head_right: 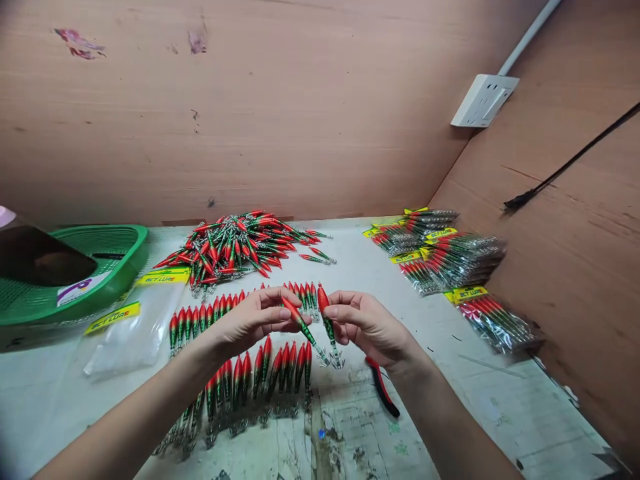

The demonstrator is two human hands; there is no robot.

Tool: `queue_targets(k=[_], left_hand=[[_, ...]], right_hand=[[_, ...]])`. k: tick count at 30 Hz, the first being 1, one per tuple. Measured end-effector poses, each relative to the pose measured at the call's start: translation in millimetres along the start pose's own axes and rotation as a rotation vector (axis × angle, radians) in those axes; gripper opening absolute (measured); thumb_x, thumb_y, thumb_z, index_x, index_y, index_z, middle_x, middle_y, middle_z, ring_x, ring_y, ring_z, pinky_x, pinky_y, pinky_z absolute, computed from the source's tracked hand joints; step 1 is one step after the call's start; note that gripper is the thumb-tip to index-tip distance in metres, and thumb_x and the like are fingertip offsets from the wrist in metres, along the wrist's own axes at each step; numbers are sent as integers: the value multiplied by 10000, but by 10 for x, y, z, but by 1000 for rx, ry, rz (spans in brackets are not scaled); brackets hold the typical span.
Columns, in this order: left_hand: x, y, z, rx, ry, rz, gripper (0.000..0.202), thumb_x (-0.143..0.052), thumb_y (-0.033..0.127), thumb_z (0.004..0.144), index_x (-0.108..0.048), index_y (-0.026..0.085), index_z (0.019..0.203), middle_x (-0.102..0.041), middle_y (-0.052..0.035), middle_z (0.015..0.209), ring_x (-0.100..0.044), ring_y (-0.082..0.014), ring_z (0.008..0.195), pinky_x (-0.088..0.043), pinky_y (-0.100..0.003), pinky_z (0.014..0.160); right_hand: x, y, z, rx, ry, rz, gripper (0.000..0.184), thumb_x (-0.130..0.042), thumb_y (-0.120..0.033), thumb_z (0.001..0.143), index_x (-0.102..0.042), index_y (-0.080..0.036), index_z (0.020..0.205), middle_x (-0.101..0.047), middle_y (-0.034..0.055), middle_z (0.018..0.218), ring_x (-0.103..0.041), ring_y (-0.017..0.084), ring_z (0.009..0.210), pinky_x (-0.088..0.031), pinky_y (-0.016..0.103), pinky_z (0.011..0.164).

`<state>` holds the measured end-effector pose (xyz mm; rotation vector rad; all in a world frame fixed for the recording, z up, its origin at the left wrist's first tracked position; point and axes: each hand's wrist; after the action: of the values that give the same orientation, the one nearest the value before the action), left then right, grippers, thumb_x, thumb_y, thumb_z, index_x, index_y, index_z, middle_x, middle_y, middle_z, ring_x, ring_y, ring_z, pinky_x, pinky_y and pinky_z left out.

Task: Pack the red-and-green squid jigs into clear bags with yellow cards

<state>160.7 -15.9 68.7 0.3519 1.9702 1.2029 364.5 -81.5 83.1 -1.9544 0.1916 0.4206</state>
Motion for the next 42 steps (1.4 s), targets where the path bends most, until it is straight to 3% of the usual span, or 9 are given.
queue_targets(k=[5,11,20,24,27,30,34,38,42], left_hand=[[-41,-67,-65,-19,19,-32,256,-792,224,678,-684,127,889,-706,-38,754,-662,-125,692,-519,-290,749],[-79,-77,-119,50,83,-43,380,-828,217,628,-722,140,984,-672,-5,757,-589,-59,660,-477,-211,698],[-141,-151,-103,10,103,97,336,-808,274,637,-710,127,922,-597,22,663,-519,-67,606,-452,-248,644],[-74,-231,-54,39,207,458,327,-726,279,707,-662,129,990,-591,29,645,-526,-83,565,-457,-265,628],[-49,-375,43,100,281,742,302,-693,270,709,-644,135,974,-585,37,612,-559,-113,551,-452,-254,572],[-124,-563,193,118,280,883,290,-699,261,679,-645,144,939,-597,29,603,-596,-156,583,-452,-263,561],[-288,-724,353,96,296,1112,362,-668,200,676,-634,140,1031,-664,-39,708,-647,-238,775,-473,-325,700],[-334,-731,355,108,334,1314,415,-633,193,694,-612,119,1101,-697,-158,884,-633,-344,932,-461,-420,772],[-293,-728,259,118,350,1421,366,-596,229,744,-609,139,1099,-698,-175,960,-640,-339,942,-469,-408,761]], right_hand=[[-51,183,-14,-50,-46,73,270,-819,-301,614,-662,-122,742,-550,-32,568,-446,31,439,-355,152,407],[-79,332,-29,-48,-48,99,258,-814,-296,622,-652,-128,732,-565,-20,610,-469,29,442,-392,141,409],[-156,390,-139,-62,-8,29,284,-791,-333,633,-598,-147,728,-541,-44,584,-454,30,430,-391,155,412],[-57,593,-69,-54,221,-294,291,-735,-386,627,-554,-179,724,-517,-70,509,-485,71,409,-425,199,406],[81,824,26,-58,412,-464,232,-714,-286,597,-510,-193,657,-492,-90,445,-458,70,345,-373,186,340],[197,990,72,-68,490,-541,190,-694,-201,583,-510,-193,632,-505,-91,438,-445,64,314,-338,175,296],[267,1039,59,-72,516,-598,191,-698,-195,602,-510,-201,631,-508,-92,437,-461,68,306,-339,170,274],[239,1032,87,-83,497,-621,228,-723,-232,625,-497,-212,642,-521,-82,461,-498,91,315,-363,186,269],[125,1087,144,-87,456,-659,220,-684,-256,700,-470,-220,666,-535,-74,465,-551,120,341,-416,209,301]])
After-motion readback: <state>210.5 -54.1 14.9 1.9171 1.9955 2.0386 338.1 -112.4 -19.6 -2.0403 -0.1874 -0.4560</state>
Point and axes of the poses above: each hand's wrist, its own z-axis towards the middle knuckle, its own x-axis out of the back of the hand, y = z × x
